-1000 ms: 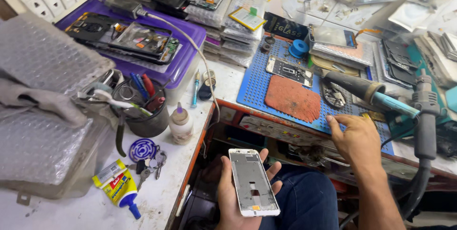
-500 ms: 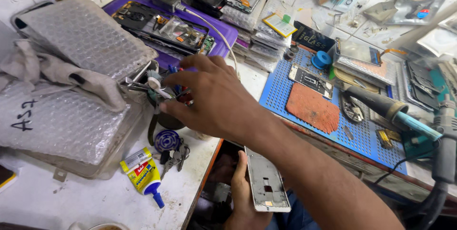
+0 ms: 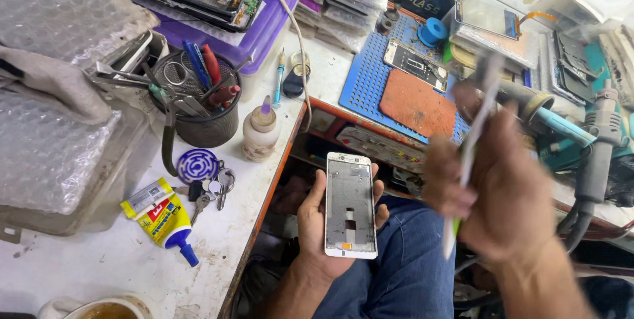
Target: The person cleans the inside of a white smartphone chassis using a small brush and a screwdriver. They then wipe the interior with a cloth and use a heat gun on the device.
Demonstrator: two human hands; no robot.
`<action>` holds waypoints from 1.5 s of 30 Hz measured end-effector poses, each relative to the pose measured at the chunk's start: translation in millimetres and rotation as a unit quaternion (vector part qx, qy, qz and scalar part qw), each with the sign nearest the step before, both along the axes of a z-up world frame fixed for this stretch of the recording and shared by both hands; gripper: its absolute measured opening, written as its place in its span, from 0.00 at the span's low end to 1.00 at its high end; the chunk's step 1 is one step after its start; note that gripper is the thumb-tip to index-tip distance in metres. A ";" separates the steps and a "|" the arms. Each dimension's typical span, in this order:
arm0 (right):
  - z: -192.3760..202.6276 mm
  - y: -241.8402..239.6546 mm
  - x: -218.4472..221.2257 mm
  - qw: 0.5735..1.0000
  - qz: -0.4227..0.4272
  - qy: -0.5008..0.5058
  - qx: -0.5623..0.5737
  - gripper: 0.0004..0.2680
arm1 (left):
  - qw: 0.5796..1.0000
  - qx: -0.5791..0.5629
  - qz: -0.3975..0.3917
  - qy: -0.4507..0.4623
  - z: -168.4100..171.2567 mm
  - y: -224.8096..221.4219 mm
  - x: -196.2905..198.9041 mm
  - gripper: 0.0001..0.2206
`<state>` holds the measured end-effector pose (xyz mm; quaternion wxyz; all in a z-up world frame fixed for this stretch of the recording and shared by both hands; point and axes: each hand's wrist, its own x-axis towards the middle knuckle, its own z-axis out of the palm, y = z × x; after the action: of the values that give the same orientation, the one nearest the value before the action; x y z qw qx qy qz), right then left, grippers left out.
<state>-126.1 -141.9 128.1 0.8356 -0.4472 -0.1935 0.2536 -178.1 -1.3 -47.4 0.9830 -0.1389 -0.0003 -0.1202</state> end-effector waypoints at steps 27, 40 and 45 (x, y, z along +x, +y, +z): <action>-48.2 -52.6 -24.5 0.598 0.097 -0.651 -0.457 0.18 | 0.990 0.040 -0.128 -0.033 -10.7 -9.8 -6.9 0.32; -69.0 -92.9 9.2 0.556 -0.012 -0.659 -0.507 0.20 | 0.992 0.055 -0.104 -0.039 -7.1 -14.3 -4.3 0.29; -48.6 -85.2 10.6 0.513 -0.117 -0.614 -0.587 0.18 | 0.991 0.076 -0.114 0.000 -6.0 -16.5 -5.7 0.26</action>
<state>-115.5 -227.2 79.4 0.0771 -0.8990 -0.4113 -0.1289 -183.8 -17.8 -53.3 0.9706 -0.0631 0.0242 -0.2311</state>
